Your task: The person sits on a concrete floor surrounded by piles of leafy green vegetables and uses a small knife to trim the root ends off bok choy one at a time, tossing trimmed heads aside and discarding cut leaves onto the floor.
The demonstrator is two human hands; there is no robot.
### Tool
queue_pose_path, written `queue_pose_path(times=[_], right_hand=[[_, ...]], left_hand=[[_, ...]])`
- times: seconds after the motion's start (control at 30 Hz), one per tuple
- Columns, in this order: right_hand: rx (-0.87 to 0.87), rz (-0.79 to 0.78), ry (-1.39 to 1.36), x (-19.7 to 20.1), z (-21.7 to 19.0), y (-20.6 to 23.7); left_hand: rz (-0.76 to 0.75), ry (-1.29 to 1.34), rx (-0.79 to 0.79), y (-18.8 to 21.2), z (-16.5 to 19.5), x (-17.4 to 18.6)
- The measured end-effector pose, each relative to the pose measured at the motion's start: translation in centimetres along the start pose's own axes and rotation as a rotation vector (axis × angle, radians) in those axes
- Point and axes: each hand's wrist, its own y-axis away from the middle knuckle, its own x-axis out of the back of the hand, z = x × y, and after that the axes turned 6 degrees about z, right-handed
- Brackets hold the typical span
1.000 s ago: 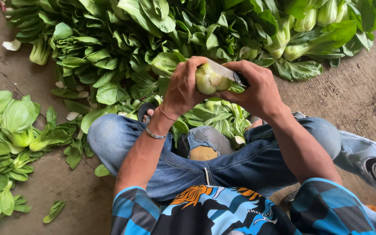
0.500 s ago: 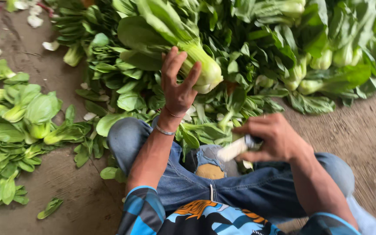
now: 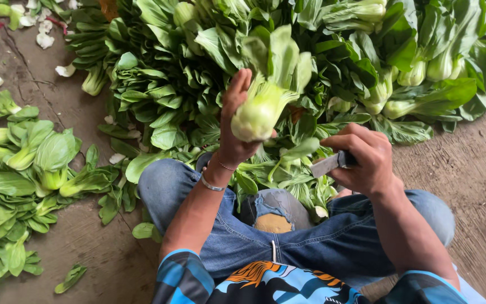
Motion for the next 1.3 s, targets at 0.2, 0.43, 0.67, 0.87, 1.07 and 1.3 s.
queue_pose_path(times=[0.2, 0.43, 0.67, 0.87, 1.07, 1.3], right_hand=[[-0.12, -0.06, -0.01, -0.9, 0.1, 0.1], [-0.08, -0.111, -0.114, -0.9, 0.3, 1.3], [-0.373, 0.103, -0.309, -0.1, 0.2, 1.6], [-0.635, 0.069, -0.36, -1.3, -1.4, 0.2], [-0.392, -0.016, -0.01, -2.1, -1.8, -0.8], [-0.252, -0.171, 0.069, -1.0, -1.3, -1.0]], left_hand=[[0.049, 0.629, 0.599, -1.2, 1.5, -1.4], [0.071, 1.1, 0.824, 1.3, -0.4, -1.1], [-0.069, 1.112, 0.837, 1.0, -0.5, -0.5], [-0.346, 0.421, 0.712, 0.5, 0.8, -2.6], [-0.481, -0.049, 0.489, 0.4, 2.0, -3.6], [-0.62, -0.272, 0.289, -0.8, 2.7, -2.0]])
